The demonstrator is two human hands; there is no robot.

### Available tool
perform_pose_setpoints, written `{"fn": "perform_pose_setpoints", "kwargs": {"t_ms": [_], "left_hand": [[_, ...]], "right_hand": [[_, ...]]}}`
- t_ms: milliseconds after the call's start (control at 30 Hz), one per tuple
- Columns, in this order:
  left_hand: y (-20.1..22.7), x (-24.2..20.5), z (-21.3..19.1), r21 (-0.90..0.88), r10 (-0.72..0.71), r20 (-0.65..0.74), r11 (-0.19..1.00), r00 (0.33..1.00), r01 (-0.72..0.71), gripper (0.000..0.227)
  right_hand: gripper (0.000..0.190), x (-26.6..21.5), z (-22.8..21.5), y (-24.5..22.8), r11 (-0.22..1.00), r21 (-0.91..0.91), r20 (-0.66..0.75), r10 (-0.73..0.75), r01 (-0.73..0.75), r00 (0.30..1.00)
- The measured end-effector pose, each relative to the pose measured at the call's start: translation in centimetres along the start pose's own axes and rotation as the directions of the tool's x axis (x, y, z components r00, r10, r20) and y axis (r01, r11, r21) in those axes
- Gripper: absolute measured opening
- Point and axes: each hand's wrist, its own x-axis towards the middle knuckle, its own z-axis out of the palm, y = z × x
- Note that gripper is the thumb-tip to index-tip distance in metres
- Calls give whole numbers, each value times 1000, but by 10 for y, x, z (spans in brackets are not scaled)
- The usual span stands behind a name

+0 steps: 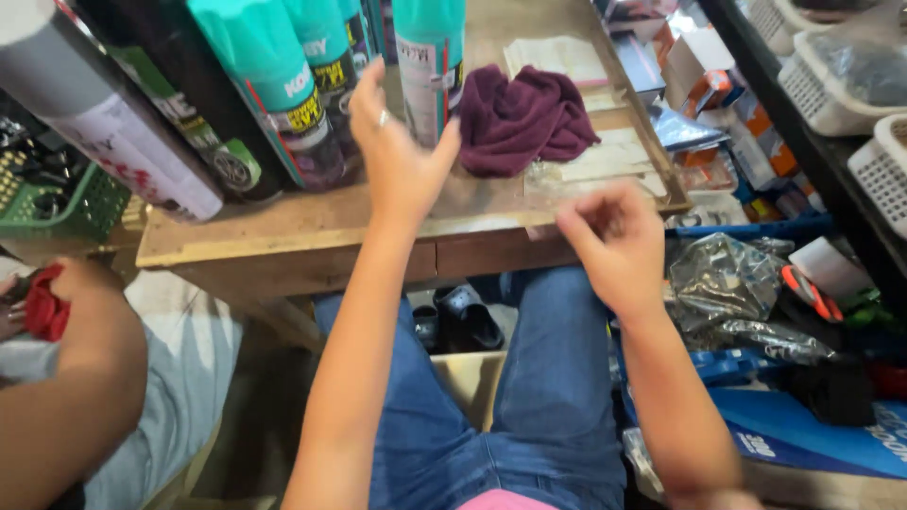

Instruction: The person cuts a piece of tape with scissors and then wipes a teal spray can with a maroon cloth. The person rotates the can to clean different sides while seated.

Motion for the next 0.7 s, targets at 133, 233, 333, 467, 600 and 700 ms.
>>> {"fn": "perform_pose_setpoints", "kwargs": {"t_ms": [133,233,333,467,600,700], "left_hand": [[-54,6,44,-3,-81,45,997,996,81,126],[-56,6,47,-111,-137,77,983,988,145,116],[-39,0,30,-126,-143,100,980,985,155,106],[-17,-11,7,-217,-126,108,965,986,147,88],[-4,-19,-9,-258,-173,136,945,976,203,73],[-28,-28,-1,-487,-79,211,856,974,174,88]], "right_hand": [[27,28,35,-3,977,207,11,-62,59,998],[29,48,57,12,887,459,56,-81,46,995],[29,63,81,25,799,601,58,-64,17,996],[26,66,116,22,719,692,-7,-68,55,998],[32,55,134,16,783,613,-16,-122,106,992],[28,52,134,15,816,561,8,-172,138,985]]}}
